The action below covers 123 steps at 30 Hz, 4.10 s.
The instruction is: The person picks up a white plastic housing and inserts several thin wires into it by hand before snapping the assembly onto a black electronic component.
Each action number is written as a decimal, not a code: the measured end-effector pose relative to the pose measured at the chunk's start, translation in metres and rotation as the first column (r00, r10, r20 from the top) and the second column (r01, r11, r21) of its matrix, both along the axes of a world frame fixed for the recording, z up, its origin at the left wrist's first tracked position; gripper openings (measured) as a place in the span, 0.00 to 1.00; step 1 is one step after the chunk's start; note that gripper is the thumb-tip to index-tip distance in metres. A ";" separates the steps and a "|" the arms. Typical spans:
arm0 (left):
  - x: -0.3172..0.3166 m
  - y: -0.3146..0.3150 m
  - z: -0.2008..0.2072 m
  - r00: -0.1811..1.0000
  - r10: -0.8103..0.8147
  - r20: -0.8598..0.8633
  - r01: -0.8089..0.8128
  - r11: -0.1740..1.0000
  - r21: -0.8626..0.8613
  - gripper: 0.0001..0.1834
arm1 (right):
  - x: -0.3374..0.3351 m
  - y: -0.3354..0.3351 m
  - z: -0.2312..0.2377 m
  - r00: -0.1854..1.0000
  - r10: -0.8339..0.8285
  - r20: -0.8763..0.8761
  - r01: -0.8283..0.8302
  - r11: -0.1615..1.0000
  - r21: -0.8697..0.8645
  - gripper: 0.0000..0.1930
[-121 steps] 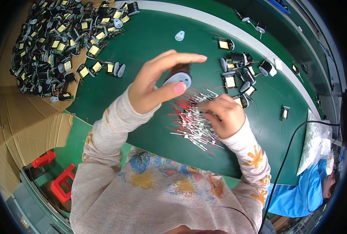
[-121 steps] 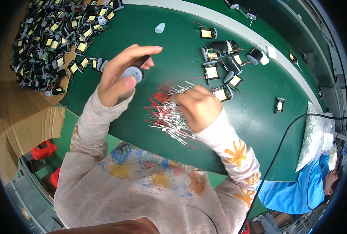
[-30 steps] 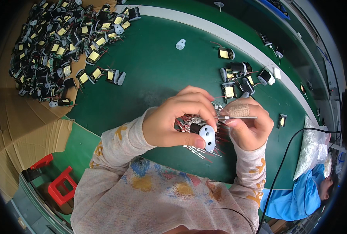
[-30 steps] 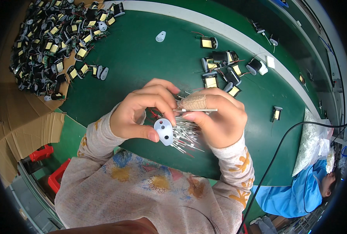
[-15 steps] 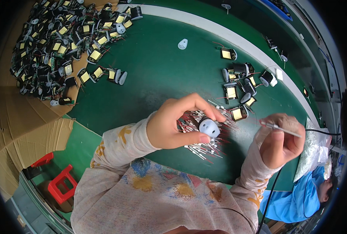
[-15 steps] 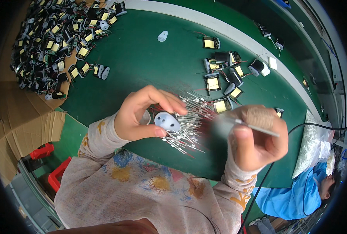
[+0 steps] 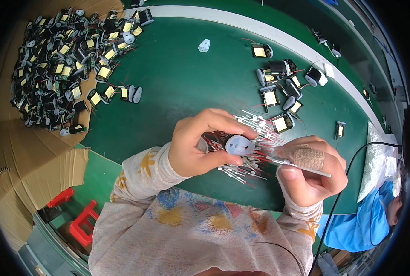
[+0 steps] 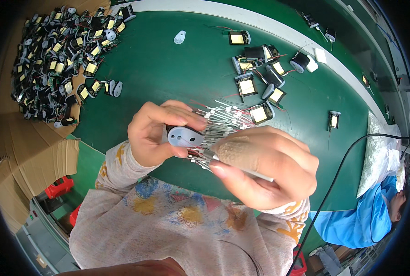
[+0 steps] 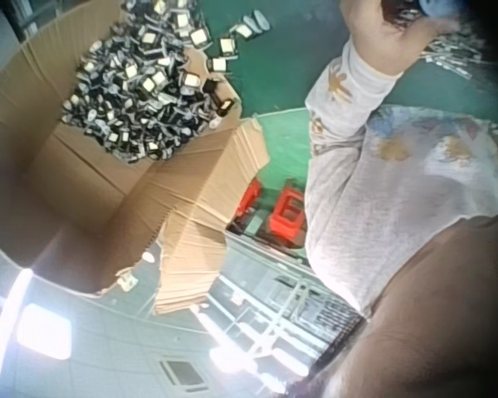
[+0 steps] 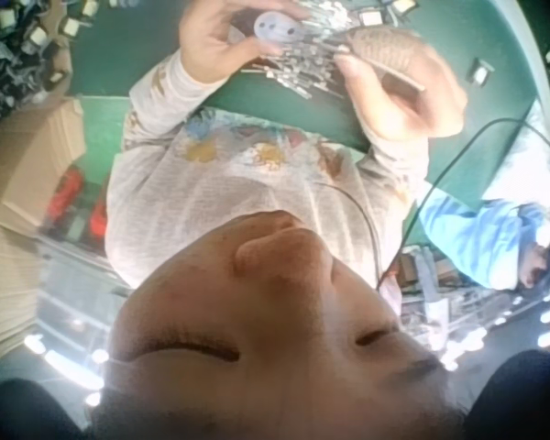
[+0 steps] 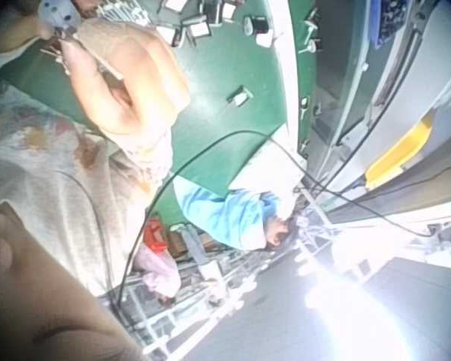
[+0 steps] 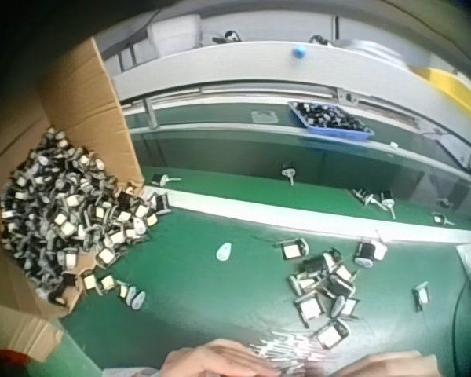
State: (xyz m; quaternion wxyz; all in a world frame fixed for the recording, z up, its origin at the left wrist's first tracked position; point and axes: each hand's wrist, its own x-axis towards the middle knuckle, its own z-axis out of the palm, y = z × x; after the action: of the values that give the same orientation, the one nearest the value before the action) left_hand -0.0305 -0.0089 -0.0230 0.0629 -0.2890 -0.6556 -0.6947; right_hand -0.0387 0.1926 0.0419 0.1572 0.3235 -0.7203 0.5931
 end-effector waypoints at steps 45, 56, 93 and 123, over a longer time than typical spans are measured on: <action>0.001 0.000 -0.004 0.977 0.160 -0.142 -0.166 0.985 -0.035 0.24 | 0.006 -0.001 0.002 0.963 0.080 -0.256 -0.021 0.974 0.225 0.14; 0.004 -0.003 -0.001 0.983 0.157 -0.097 -0.168 0.979 -0.118 0.24 | 0.000 -0.007 -0.008 0.996 0.039 -0.080 -0.018 0.969 0.247 0.11; 0.004 0.003 0.027 0.979 0.194 0.062 -0.185 0.974 -0.129 0.10 | -0.005 -0.005 -0.017 0.927 -0.086 0.365 0.061 0.995 0.081 0.05; -0.023 -0.113 0.005 0.714 0.647 -0.268 -0.674 0.531 -0.513 0.15 | -0.084 0.053 -0.035 0.896 -0.210 0.392 0.140 0.970 0.198 0.13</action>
State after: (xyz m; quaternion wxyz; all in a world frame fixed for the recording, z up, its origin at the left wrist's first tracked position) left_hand -0.0531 -0.1221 -0.0177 0.2444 -0.0400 -0.8917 -0.3788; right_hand -0.1231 0.2451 0.0067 0.0282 0.1374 -0.8099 0.5696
